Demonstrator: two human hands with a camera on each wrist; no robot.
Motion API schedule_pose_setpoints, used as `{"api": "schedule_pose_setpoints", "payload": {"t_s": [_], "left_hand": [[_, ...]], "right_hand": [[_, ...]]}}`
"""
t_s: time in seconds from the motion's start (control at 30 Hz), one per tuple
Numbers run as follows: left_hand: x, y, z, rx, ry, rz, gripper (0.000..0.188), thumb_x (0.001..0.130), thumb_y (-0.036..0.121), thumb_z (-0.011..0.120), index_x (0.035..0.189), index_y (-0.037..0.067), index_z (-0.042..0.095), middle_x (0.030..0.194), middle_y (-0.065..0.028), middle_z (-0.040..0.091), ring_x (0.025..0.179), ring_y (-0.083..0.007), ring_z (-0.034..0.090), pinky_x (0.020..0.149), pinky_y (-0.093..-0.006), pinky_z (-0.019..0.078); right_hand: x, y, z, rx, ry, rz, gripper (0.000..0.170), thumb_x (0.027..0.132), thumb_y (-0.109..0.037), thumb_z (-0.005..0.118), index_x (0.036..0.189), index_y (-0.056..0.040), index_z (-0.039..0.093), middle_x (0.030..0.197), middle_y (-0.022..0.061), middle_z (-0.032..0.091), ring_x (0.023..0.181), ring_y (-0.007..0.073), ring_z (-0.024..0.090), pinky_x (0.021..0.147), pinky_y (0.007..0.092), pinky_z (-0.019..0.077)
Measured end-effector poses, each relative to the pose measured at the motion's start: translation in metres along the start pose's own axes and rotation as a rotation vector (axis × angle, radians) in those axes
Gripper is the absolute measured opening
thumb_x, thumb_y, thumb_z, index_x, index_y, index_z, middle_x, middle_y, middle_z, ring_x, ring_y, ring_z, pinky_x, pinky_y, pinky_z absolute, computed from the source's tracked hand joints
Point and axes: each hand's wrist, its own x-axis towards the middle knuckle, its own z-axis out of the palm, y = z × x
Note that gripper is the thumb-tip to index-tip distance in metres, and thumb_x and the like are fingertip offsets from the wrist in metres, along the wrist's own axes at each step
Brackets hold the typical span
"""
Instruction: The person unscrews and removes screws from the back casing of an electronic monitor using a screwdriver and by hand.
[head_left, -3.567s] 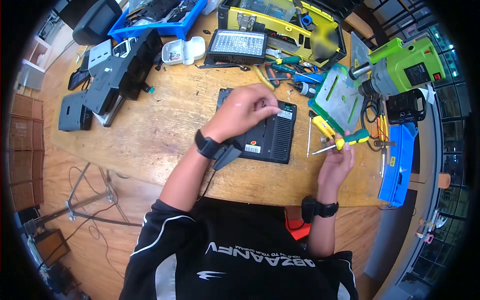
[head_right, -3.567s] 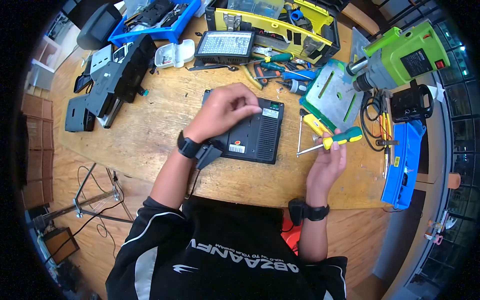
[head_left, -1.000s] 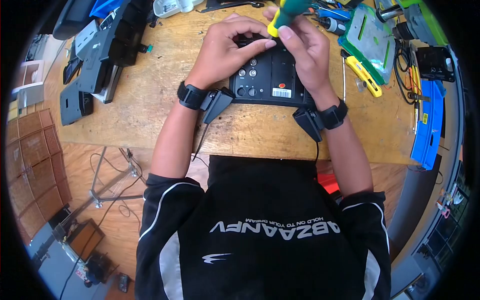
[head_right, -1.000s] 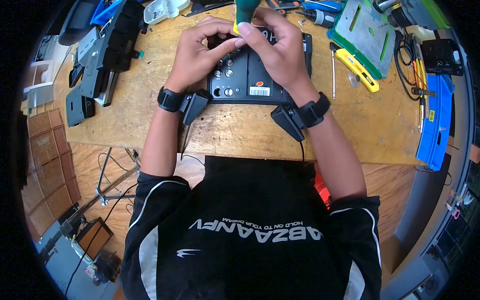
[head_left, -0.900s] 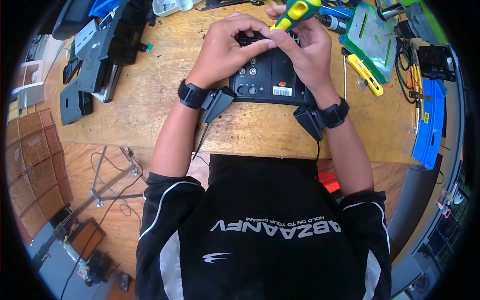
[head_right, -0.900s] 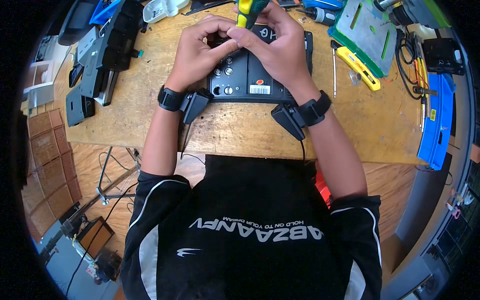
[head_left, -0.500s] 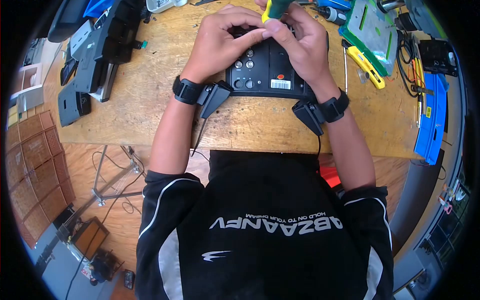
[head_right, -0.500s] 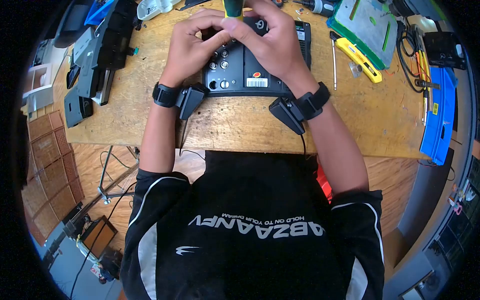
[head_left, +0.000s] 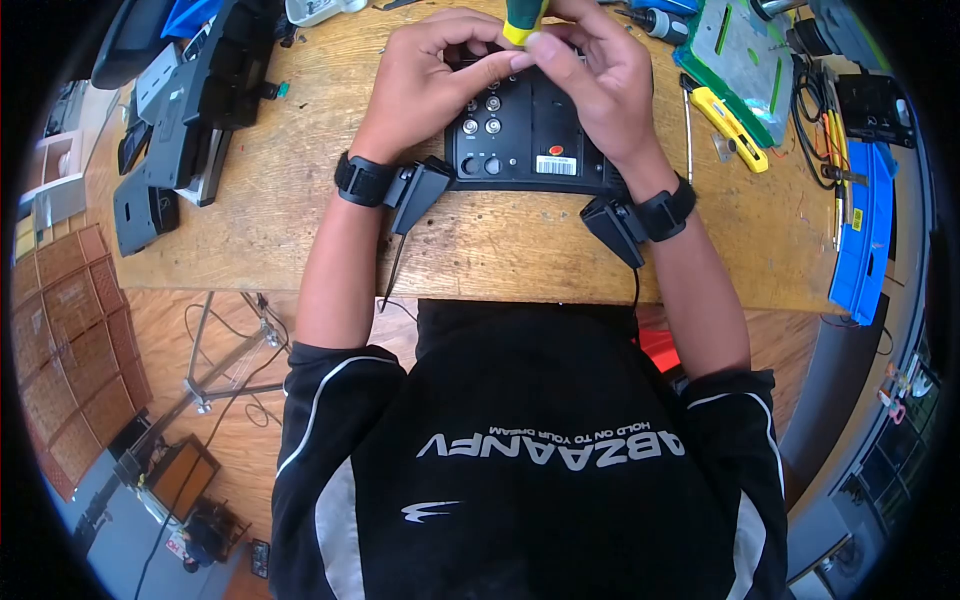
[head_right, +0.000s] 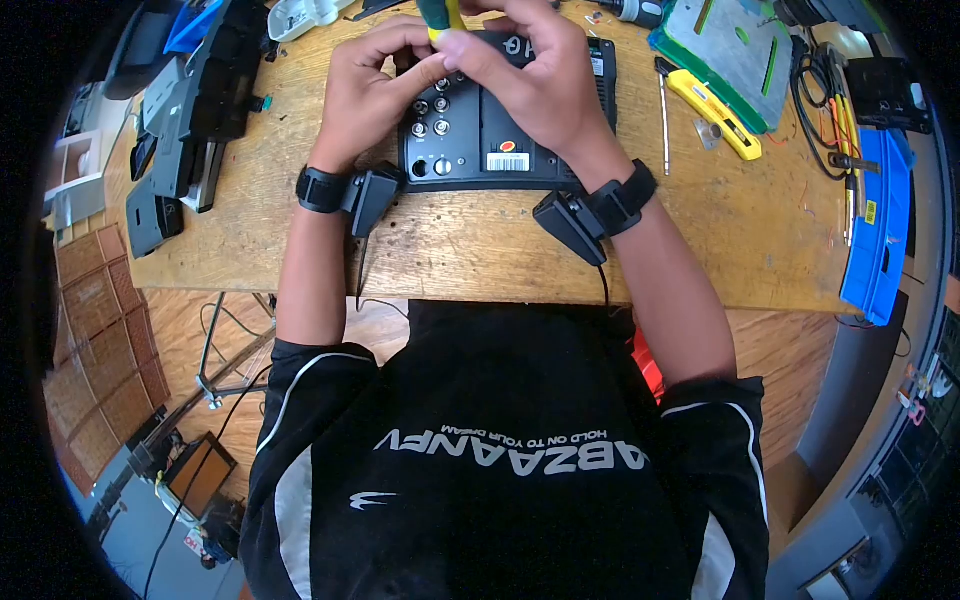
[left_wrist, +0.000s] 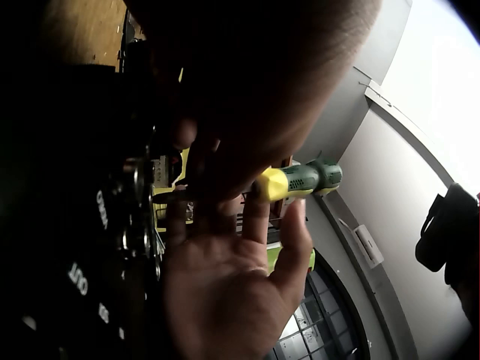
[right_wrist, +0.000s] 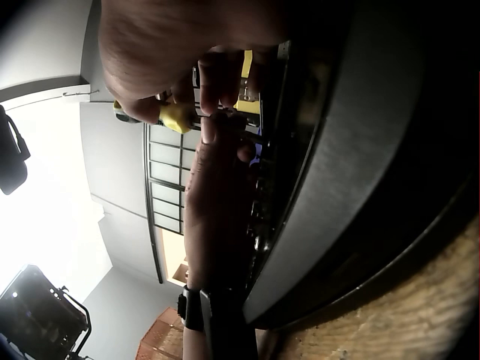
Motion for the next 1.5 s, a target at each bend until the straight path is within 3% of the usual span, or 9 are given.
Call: {"api": "schedule_pose_setpoints", "payload": {"t_s": [0.07, 0.37, 0.87, 0.93, 1.07, 1.13, 1.27, 1.33, 1.5], "left_hand": [[-0.001, -0.006, 0.001, -0.002, 0.025, 0.004, 0.020, 0.085, 0.010, 0.082, 0.099, 0.000, 0.073, 0.087, 0.0018, 0.065, 0.074, -0.0059, 0.053, 0.066, -0.0217, 0.0434], [-0.001, 0.007, 0.003, 0.004, 0.021, 0.031, 0.021, 0.086, 0.008, 0.080, 0.104, 0.001, 0.074, 0.087, 0.0024, 0.066, 0.074, -0.0054, 0.054, 0.066, -0.0213, 0.0439], [0.001, 0.004, 0.005, -0.019, 0.009, 0.063, 0.021, 0.088, 0.008, 0.080, 0.107, 0.002, 0.074, 0.093, 0.0030, 0.070, 0.072, -0.0036, 0.053, 0.064, -0.0208, 0.0431], [0.003, 0.003, 0.005, -0.059, 0.016, 0.106, 0.021, 0.088, 0.008, 0.080, 0.107, 0.001, 0.075, 0.095, 0.0025, 0.071, 0.072, -0.0037, 0.054, 0.064, -0.0209, 0.0437], [-0.001, -0.003, 0.004, -0.034, 0.020, 0.061, 0.020, 0.088, 0.009, 0.080, 0.107, 0.002, 0.077, 0.099, 0.0007, 0.073, 0.077, -0.0045, 0.056, 0.067, -0.0211, 0.0448], [-0.004, -0.005, 0.004, -0.029, 0.030, -0.036, 0.020, 0.088, 0.009, 0.080, 0.106, 0.003, 0.077, 0.100, 0.0004, 0.073, 0.079, -0.0047, 0.057, 0.068, -0.0211, 0.0448], [-0.001, 0.005, 0.006, -0.027, 0.028, -0.020, 0.020, 0.087, 0.009, 0.081, 0.105, 0.002, 0.077, 0.100, -0.0002, 0.072, 0.078, -0.0046, 0.056, 0.067, -0.0209, 0.0443], [0.001, 0.007, 0.007, -0.021, 0.035, 0.036, 0.020, 0.086, 0.008, 0.082, 0.104, 0.001, 0.076, 0.099, -0.0001, 0.072, 0.076, -0.0044, 0.056, 0.066, -0.0208, 0.0440], [-0.001, -0.001, 0.004, -0.021, 0.034, 0.048, 0.017, 0.085, 0.008, 0.082, 0.099, 0.000, 0.074, 0.098, -0.0003, 0.072, 0.075, -0.0041, 0.055, 0.064, -0.0208, 0.0434]], "right_hand": [[-0.003, 0.010, 0.000, 0.170, 0.049, 0.041, 0.034, 0.087, -0.010, 0.079, 0.117, 0.0048, 0.069, 0.118, 0.0120, 0.066, 0.110, 0.0199, 0.063, 0.099, 0.0315, 0.0484], [0.002, 0.008, -0.009, -0.191, -0.019, -0.107, 0.031, 0.087, -0.010, 0.079, 0.112, 0.0057, 0.069, 0.108, 0.0106, 0.067, 0.104, 0.0175, 0.063, 0.094, 0.0304, 0.0491], [-0.001, 0.000, -0.009, -0.088, 0.014, 0.115, 0.033, 0.088, -0.008, 0.078, 0.116, 0.0067, 0.068, 0.117, 0.0111, 0.066, 0.107, 0.0153, 0.062, 0.094, 0.0287, 0.0495], [0.003, 0.012, -0.018, -0.180, -0.128, -0.127, 0.033, 0.087, -0.006, 0.078, 0.116, 0.0068, 0.067, 0.119, 0.0118, 0.066, 0.107, 0.0156, 0.063, 0.093, 0.0279, 0.0501], [0.004, 0.016, -0.006, -0.108, -0.079, -0.203, 0.030, 0.090, -0.008, 0.075, 0.116, 0.0062, 0.068, 0.120, 0.0120, 0.067, 0.108, 0.0174, 0.063, 0.093, 0.0283, 0.0494], [-0.003, 0.001, 0.008, 0.095, 0.114, 0.056, 0.028, 0.094, -0.012, 0.070, 0.116, 0.0056, 0.069, 0.120, 0.0120, 0.067, 0.111, 0.0197, 0.062, 0.096, 0.0307, 0.0476], [0.000, -0.001, -0.008, -0.032, -0.006, 0.102, 0.030, 0.095, -0.013, 0.070, 0.118, 0.0051, 0.069, 0.122, 0.0122, 0.066, 0.111, 0.0200, 0.061, 0.097, 0.0318, 0.0475], [0.004, 0.005, -0.011, -0.211, -0.089, -0.185, 0.032, 0.091, -0.010, 0.076, 0.118, 0.0049, 0.068, 0.122, 0.0122, 0.066, 0.109, 0.0180, 0.062, 0.094, 0.0303, 0.0488], [0.001, 0.006, -0.005, -0.057, -0.034, -0.103, 0.028, 0.089, -0.010, 0.077, 0.112, 0.0052, 0.070, 0.116, 0.0115, 0.067, 0.106, 0.0181, 0.063, 0.093, 0.0292, 0.0489]]}}
